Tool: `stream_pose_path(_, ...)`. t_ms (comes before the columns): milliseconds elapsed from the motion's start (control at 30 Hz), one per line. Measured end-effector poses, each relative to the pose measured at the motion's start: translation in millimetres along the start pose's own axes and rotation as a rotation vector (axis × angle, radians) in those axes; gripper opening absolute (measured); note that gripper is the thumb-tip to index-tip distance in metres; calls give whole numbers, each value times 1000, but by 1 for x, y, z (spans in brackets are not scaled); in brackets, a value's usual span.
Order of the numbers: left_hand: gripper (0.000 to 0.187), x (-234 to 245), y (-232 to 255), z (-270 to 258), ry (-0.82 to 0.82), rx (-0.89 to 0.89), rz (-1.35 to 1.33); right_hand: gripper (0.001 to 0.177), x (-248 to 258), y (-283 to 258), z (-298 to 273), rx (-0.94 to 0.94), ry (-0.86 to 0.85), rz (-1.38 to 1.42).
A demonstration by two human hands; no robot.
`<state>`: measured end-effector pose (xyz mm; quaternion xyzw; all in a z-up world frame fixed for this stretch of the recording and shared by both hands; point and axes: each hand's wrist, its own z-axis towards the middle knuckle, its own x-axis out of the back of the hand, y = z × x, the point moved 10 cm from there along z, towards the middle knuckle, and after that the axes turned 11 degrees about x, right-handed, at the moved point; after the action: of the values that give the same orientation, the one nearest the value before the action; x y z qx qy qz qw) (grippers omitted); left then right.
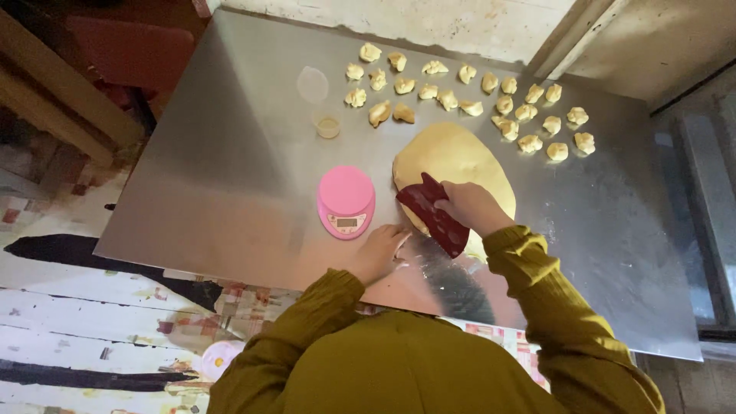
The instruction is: The person cuts small pieces of dough from a large mass using a red dough scraper, weighs each piece on a pink digital scale, and places the weighed pieces on the metal countertop. The process is repeated continuously throughout the clip.
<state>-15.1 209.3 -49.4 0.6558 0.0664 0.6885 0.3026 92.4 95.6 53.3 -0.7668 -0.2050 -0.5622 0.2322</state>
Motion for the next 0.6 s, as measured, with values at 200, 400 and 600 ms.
stream_pose_path(200,31,-25,-27,-2,233,13,-38,40,3,7,24,22,65,180)
stream_pose_path(400,46,99,40,-10,-64,345,-1084,51,-27,1,-45,-27,106,397)
stream_pose_path(600,21,-2,-47,-22,434,17,-246,60,-47,9,-63,-185,248,670)
